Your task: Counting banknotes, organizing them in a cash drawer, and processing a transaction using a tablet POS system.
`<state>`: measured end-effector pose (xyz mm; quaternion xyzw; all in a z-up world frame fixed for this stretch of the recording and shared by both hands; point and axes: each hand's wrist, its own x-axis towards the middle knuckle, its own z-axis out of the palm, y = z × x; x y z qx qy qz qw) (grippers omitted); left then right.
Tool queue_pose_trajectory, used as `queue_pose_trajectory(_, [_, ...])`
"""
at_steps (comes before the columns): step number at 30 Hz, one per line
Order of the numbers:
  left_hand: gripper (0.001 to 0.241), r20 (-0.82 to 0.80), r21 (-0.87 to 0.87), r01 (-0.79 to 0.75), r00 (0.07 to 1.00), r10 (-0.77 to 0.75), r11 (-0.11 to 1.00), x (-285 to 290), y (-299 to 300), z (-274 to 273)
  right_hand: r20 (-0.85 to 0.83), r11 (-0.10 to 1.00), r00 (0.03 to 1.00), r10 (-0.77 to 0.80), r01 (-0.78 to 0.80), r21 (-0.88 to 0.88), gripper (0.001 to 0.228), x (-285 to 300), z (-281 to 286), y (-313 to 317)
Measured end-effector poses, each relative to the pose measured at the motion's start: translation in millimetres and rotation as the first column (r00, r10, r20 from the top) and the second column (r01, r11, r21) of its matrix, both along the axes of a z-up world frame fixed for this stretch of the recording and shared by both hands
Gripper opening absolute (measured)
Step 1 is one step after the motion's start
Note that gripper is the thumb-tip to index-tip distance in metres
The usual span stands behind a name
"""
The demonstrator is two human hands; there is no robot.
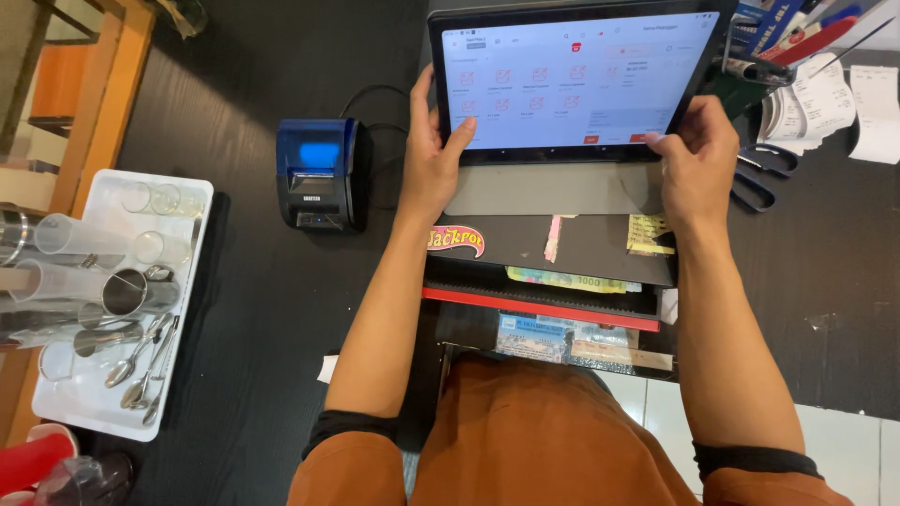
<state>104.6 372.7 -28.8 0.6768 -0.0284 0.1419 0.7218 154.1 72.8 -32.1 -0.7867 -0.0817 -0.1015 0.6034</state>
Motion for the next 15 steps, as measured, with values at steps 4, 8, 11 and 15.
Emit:
queue_pose_trajectory(4, [0.074, 0.041, -0.005, 0.002, 0.999, -0.002, 1.000, 2.2, 0.6, -5.9, 0.078, 0.991, 0.992, 0.096, -0.103, 0.086, 0.032, -7.9, 11.7, 7.7])
queue_pose_trajectory(8, [0.070, 0.064, 0.045, -0.036, 0.997, 0.033, 0.998, 0.1, -0.7, 0.6, 0.097, 0.995, 0.991, 0.094, -0.090, -0.045, 0.039, -15.6, 24.4, 13.3])
queue_pose_trajectory(11, [0.066, 0.036, 0.010, -0.058, 0.998, 0.057, 0.998, 0.5, -3.4, 2.5, 0.125, 0.994, 0.987, 0.100, -0.093, -0.063, 0.040, -12.7, 19.9, 13.0])
queue_pose_trajectory(15, [0.068, 0.026, 0.072, -0.114, 0.993, 0.112, 0.991, 1.9, -5.4, 3.4, 0.108, 0.993, 0.988, 0.108, -0.102, -0.055, 0.030, -10.8, 16.0, 11.8])
